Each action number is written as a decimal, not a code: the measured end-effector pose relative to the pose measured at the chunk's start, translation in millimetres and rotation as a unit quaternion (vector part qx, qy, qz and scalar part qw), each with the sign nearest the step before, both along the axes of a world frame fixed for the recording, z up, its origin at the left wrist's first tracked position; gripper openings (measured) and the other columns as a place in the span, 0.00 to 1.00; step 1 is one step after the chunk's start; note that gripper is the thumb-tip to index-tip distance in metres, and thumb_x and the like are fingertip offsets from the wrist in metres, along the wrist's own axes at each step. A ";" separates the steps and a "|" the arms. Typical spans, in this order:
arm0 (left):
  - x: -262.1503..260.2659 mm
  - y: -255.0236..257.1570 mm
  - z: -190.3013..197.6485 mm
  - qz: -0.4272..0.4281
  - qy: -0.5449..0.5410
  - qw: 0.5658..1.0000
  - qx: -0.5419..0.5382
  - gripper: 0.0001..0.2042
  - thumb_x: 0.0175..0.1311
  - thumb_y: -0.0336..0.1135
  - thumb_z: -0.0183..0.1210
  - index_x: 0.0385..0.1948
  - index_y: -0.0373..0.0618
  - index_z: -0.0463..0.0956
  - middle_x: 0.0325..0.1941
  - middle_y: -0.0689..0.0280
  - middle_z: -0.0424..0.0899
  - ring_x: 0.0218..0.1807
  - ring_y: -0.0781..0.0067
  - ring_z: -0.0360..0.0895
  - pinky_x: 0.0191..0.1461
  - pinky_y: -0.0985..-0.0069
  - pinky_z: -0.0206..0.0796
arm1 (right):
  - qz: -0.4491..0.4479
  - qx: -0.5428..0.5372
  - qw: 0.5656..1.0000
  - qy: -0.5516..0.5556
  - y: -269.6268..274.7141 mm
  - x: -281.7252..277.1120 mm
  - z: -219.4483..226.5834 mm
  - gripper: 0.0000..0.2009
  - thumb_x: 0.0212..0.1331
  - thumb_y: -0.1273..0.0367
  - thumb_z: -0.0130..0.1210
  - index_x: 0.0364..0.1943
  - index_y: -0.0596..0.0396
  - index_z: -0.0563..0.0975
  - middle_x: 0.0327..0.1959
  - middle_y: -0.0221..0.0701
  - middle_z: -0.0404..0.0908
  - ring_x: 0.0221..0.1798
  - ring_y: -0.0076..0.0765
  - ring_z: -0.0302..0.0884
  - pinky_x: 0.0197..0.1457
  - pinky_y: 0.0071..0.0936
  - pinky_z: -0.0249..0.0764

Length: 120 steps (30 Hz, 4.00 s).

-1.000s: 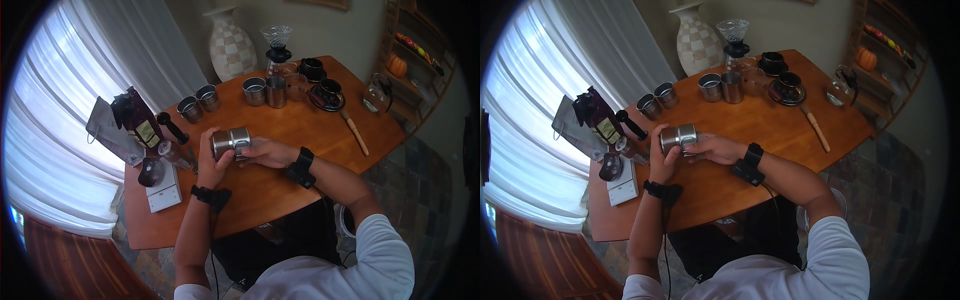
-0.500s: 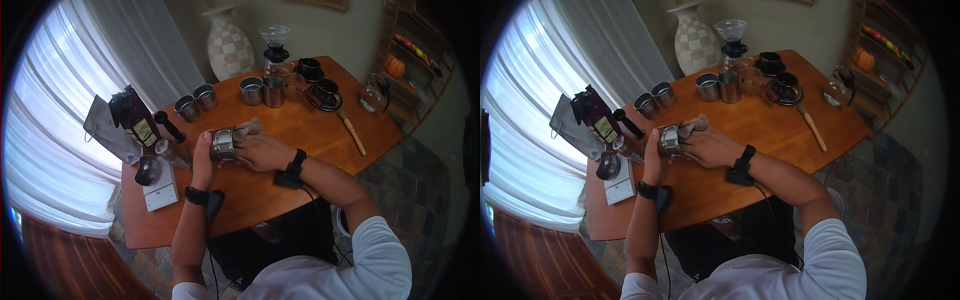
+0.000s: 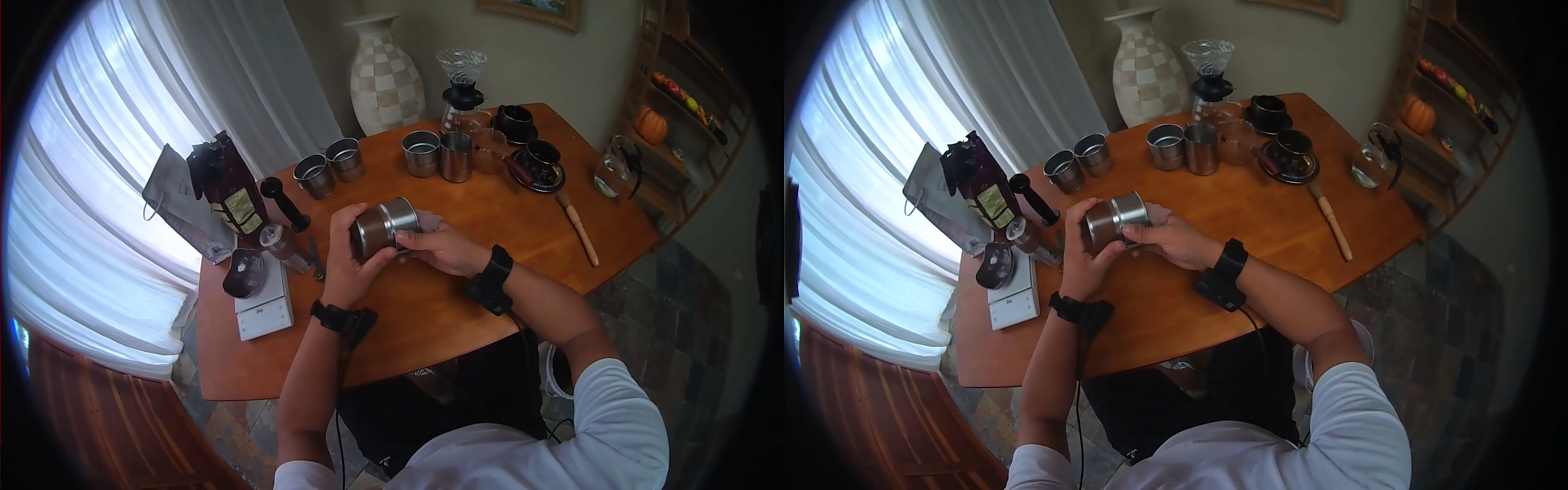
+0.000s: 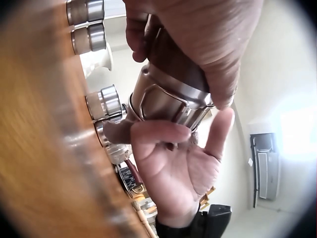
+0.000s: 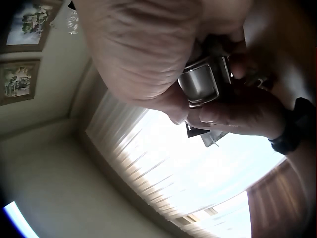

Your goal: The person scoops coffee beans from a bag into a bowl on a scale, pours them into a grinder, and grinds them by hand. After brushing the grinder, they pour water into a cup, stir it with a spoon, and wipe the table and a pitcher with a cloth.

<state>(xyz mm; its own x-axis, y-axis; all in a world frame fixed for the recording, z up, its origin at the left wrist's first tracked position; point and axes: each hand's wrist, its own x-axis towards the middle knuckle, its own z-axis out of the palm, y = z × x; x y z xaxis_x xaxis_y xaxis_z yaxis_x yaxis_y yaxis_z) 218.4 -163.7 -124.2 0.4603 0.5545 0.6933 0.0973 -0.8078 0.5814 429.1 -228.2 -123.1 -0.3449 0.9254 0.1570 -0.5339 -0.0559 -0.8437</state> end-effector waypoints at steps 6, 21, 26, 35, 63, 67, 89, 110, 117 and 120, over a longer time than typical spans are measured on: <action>2.8 -4.7 3.8 -0.138 -0.117 0.907 -0.379 0.29 0.76 0.53 0.55 0.71 0.47 0.62 0.59 0.62 0.75 0.51 0.74 0.77 0.42 0.78 0.74 | -0.252 0.373 0.819 -0.356 1.5 -2.2 1.5 0.18 0.69 0.63 0.63 0.56 0.60 0.79 0.54 0.38 0.82 0.56 0.42 0.79 0.60 0.35 0.74; 6.7 -11.9 9.4 0.027 0.000 0.999 0.042 0.35 0.62 0.46 0.72 0.67 0.43 0.65 0.57 0.60 0.72 0.59 0.65 0.74 0.64 0.69 0.67 | 0.026 0.008 0.998 -0.050 -11.2 1.7 16.8 0.26 0.70 0.55 0.63 0.65 0.53 0.74 0.58 0.30 0.80 0.60 0.28 0.77 0.59 0.31 0.77; 6.2 -14.3 5.6 -0.058 -0.081 0.961 -0.260 0.23 0.75 0.43 0.59 0.65 0.45 0.67 0.53 0.64 0.76 0.55 0.71 0.75 0.60 0.72 0.69 | -0.126 0.340 0.821 -0.442 -4.7 -6.2 6.8 0.31 0.67 0.50 0.64 0.65 0.57 0.73 0.59 0.42 0.80 0.61 0.48 0.79 0.63 0.41 0.75; 6.2 -7.7 0.1 -0.051 -0.083 0.960 -0.264 0.24 0.76 0.47 0.57 0.67 0.45 0.66 0.51 0.66 0.75 0.55 0.72 0.74 0.61 0.73 0.68 | -0.028 0.167 0.940 -0.296 -9.4 -8.0 9.5 0.29 0.69 0.56 0.64 0.68 0.54 0.69 0.62 0.38 0.77 0.64 0.41 0.76 0.62 0.41 0.77; 13.7 -8.8 -0.7 -0.053 -0.069 0.992 -0.088 0.37 0.71 0.57 0.62 0.72 0.43 0.60 0.66 0.58 0.70 0.61 0.68 0.73 0.59 0.71 0.72 | -0.079 0.048 0.990 -0.104 -5.0 -8.0 -0.6 0.21 0.74 0.61 0.59 0.65 0.53 0.74 0.54 0.30 0.82 0.56 0.30 0.79 0.57 0.33 0.77; 6.7 -2.3 -11.4 -0.145 -0.116 0.930 -0.317 0.33 0.78 0.64 0.45 0.71 0.48 0.62 0.58 0.65 0.77 0.50 0.78 0.77 0.38 0.86 0.67 | -0.199 0.344 0.835 -0.381 -3.1 -8.7 -6.3 0.19 0.73 0.61 0.60 0.59 0.59 0.77 0.55 0.33 0.83 0.56 0.31 0.79 0.60 0.35 0.75; 0.4 -3.1 4.4 -0.010 -0.009 0.950 -0.312 0.21 0.77 0.45 0.54 0.65 0.44 0.67 0.53 0.64 0.79 0.52 0.74 0.74 0.59 0.75 0.67 | -0.156 0.391 0.689 -0.591 -3.0 -10.6 -13.8 0.31 0.62 0.51 0.69 0.63 0.55 0.74 0.58 0.45 0.80 0.61 0.50 0.78 0.70 0.41 0.68; 4.2 -11.3 12.3 0.031 -0.084 0.956 -0.279 0.21 0.79 0.49 0.48 0.60 0.41 0.73 0.51 0.66 0.77 0.53 0.77 0.73 0.61 0.77 0.62 | -0.177 0.405 0.750 -0.493 -1.7 -9.0 -5.8 0.28 0.66 0.53 0.64 0.63 0.57 0.74 0.60 0.47 0.79 0.62 0.55 0.78 0.68 0.45 0.73; 4.3 -16.8 9.4 0.044 -0.079 0.966 -0.244 0.17 0.80 0.44 0.49 0.61 0.45 0.71 0.44 0.69 0.76 0.45 0.83 0.70 0.50 0.80 0.63 | -0.101 0.165 0.948 -0.252 3.6 -6.0 -7.8 0.24 0.72 0.57 0.60 0.65 0.57 0.73 0.56 0.37 0.81 0.58 0.37 0.79 0.62 0.36 0.74; 8.9 -17.3 6.1 0.061 -0.089 0.977 -0.181 0.18 0.80 0.44 0.49 0.62 0.45 0.70 0.47 0.68 0.75 0.46 0.81 0.70 0.51 0.78 0.64 | -0.045 0.032 0.990 -0.126 10.5 13.4 -7.5 0.23 0.75 0.59 0.58 0.66 0.57 0.73 0.54 0.32 0.81 0.55 0.27 0.78 0.58 0.30 0.75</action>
